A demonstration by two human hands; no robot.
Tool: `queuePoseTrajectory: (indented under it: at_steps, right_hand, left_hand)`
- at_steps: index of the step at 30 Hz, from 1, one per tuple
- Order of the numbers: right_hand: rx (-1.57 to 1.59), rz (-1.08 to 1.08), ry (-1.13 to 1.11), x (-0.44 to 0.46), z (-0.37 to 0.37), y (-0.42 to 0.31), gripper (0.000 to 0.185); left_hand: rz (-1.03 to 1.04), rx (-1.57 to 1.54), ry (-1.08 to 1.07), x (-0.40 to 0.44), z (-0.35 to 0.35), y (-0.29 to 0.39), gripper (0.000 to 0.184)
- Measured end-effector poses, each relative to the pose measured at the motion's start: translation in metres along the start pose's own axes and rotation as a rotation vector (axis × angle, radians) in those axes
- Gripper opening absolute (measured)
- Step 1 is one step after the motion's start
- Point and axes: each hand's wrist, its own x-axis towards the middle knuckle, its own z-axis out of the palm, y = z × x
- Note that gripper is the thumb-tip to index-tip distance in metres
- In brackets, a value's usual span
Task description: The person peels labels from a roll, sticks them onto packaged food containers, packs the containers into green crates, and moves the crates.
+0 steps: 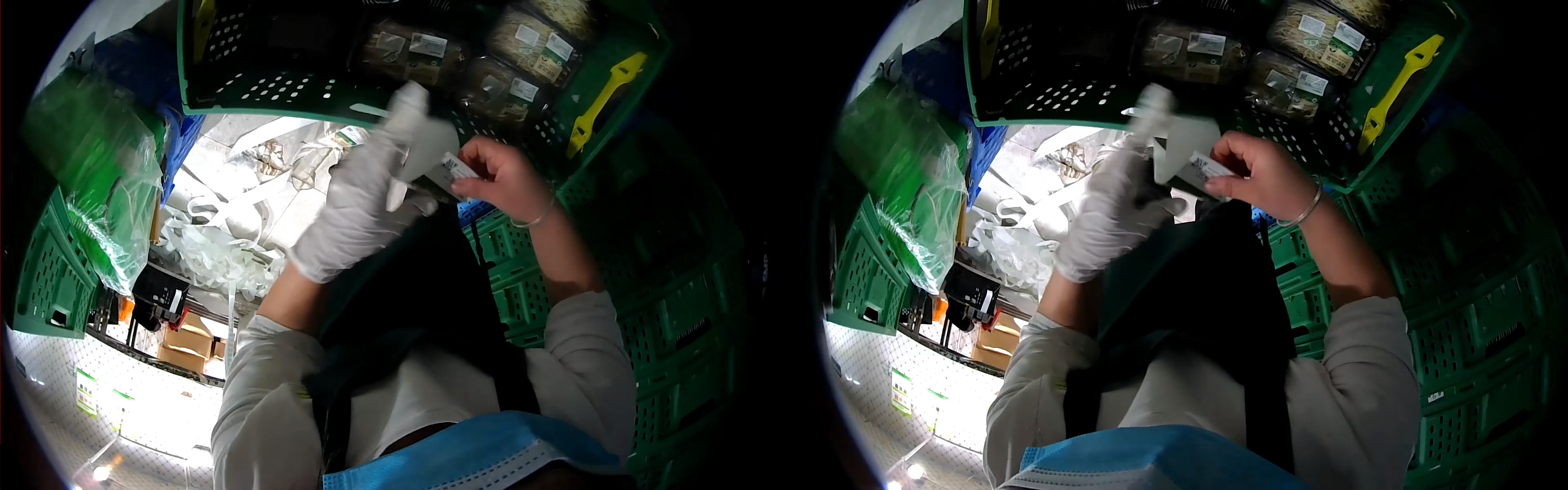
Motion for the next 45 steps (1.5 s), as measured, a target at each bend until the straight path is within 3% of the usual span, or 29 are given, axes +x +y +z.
queuePoseTrajectory:
  at_steps: [1, 3, 4, 6, 10, 11, 12, 14, 15, 17, 18, 19, 21, 22, 23, 25, 27, 28, 29, 31, 32, 33, 34, 35, 36, 37, 40, 41, 45]
  right_hand:
    - [-0.003, -0.005, 0.007, -0.002, 0.0, -0.002, 0.019]
    - [-0.128, -0.046, 0.128, -0.005, 0.002, -0.006, 0.02]
    - [-0.298, -0.013, 0.152, -0.008, 0.0, -0.012, 0.02]
    - [-0.392, -0.137, 0.229, -0.009, -0.001, -0.012, 0.015]
    - [-0.758, -0.154, 0.696, 0.005, -0.066, -0.014, 0.013]
    - [-1.035, -0.267, 0.746, 0.014, -0.116, -0.011, 0.018]
    - [-1.284, -0.065, 0.871, 0.026, -0.156, -0.016, 0.02]
    - [-1.566, -0.043, 0.85, 0.049, -0.241, -0.014, 0.037]
    - [-1.676, -0.031, 0.861, 0.066, -0.284, -0.002, 0.038]
    - [-1.781, -0.242, 0.867, 0.097, -0.344, 0.021, 0.039]
    - [-1.8, 0.006, 0.826, 0.11, -0.362, 0.03, 0.048]
    - [-1.795, 0.003, 0.82, 0.116, -0.343, 0.023, 0.048]
    - [-1.595, 0.55, 0.772, 0.115, -0.28, -0.009, 0.058]
    - [-1.756, 0.291, 1.014, 0.116, -0.285, 0.017, 0.046]
    - [-1.761, 0.293, 1.011, 0.11, -0.291, 0.036, 0.046]
    - [-1.68, 0.015, 1.146, 0.106, -0.292, 0.039, 0.059]
    - [-1.637, 0.329, 0.896, 0.108, -0.3, 0.04, 0.062]
    - [-1.71, 0.127, 0.858, 0.109, -0.327, 0.057, 0.064]
    - [-1.966, 0.302, 0.7, 0.115, -0.34, 0.058, 0.066]
    - [-1.876, 0.281, 0.763, 0.118, -0.337, 0.052, 0.059]
    - [-1.817, 0.328, 0.745, 0.118, -0.323, 0.044, 0.055]
    - [-1.747, 0.396, 0.734, 0.109, -0.296, 0.031, 0.05]
    - [-1.685, 0.426, 0.731, 0.098, -0.27, 0.023, 0.046]
    - [-1.62, 0.422, 0.707, 0.081, -0.24, 0.016, 0.041]
    - [-1.702, 0.165, 0.776, 0.066, -0.233, 0.037, 0.04]
    - [-1.569, 0.12, 0.773, 0.047, -0.192, 0.033, 0.043]
    - [-1.416, 0.401, 0.566, -0.004, -0.109, 0.044, 0.053]
    - [-1.316, 0.229, 0.579, -0.023, -0.092, 0.063, 0.053]
    - [-0.993, 0.157, 0.628, -0.083, -0.009, 0.082, 0.046]
  left_hand:
    - [-0.026, -0.136, -0.097, 0.0, 0.009, -0.001, 0.055]
    - [-0.567, -0.835, 0.02, -0.002, 0.034, -0.008, 0.026]
    - [-0.562, -0.839, 0.01, 0.0, 0.038, -0.006, 0.026]
    - [-0.872, -0.792, 0.075, 0.007, 0.041, 0.002, 0.016]
    - [-0.379, -0.325, -0.002, 0.013, 0.053, -0.004, 0.022]
    - [-0.449, -0.473, -0.07, 0.007, 0.053, -0.024, 0.022]
    - [-0.55, -0.596, -0.077, 0.011, 0.046, -0.021, 0.02]
    - [-0.697, -0.979, -0.073, 0.01, 0.035, -0.028, 0.018]
    - [-0.69, -0.979, -0.071, 0.008, 0.037, -0.037, 0.018]
    - [-0.369, -0.537, -0.103, -0.002, 0.043, -0.053, 0.024]
    - [-0.449, -0.774, -0.036, -0.008, 0.049, -0.058, 0.027]
    - [-0.405, -0.509, -0.196, -0.007, 0.044, -0.065, 0.03]
    - [-0.575, -0.679, -0.135, -0.019, 0.038, -0.066, 0.032]
    - [-0.584, -0.684, -0.139, -0.021, 0.037, -0.063, 0.032]
    - [-0.634, -0.758, -0.086, -0.021, 0.034, -0.058, 0.03]
    - [-0.655, -0.835, -0.015, -0.022, 0.03, -0.056, 0.029]
    - [-0.691, -0.786, 0.014, -0.035, 0.027, -0.061, 0.022]
    - [-0.782, -0.811, -0.062, -0.039, 0.021, -0.06, 0.018]
    - [-0.832, -0.906, -0.076, -0.044, 0.02, -0.06, 0.015]
    - [-0.459, -0.417, 0.037, -0.066, 0.029, -0.078, 0.015]
    - [-0.719, -0.58, -0.012, -0.061, 0.011, -0.05, 0.014]
    - [-0.768, -0.563, 0.004, -0.071, 0.006, -0.043, 0.016]
    - [-0.771, -0.53, 0.02, -0.084, 0.005, -0.043, 0.02]
    - [-0.591, -0.463, 0.053, -0.102, 0.011, -0.052, 0.026]
    - [-0.514, -0.53, 0.143, -0.113, 0.011, -0.046, 0.03]
    - [-0.62, -0.851, 0.126, -0.119, 0.0, -0.025, 0.029]
    - [-0.604, -0.802, 0.084, -0.145, -0.025, 0.012, 0.027]
    - [-0.632, -0.765, 0.075, -0.154, -0.029, 0.017, 0.024]
    - [-0.557, -0.255, 0.075, -0.182, -0.072, 0.062, 0.015]
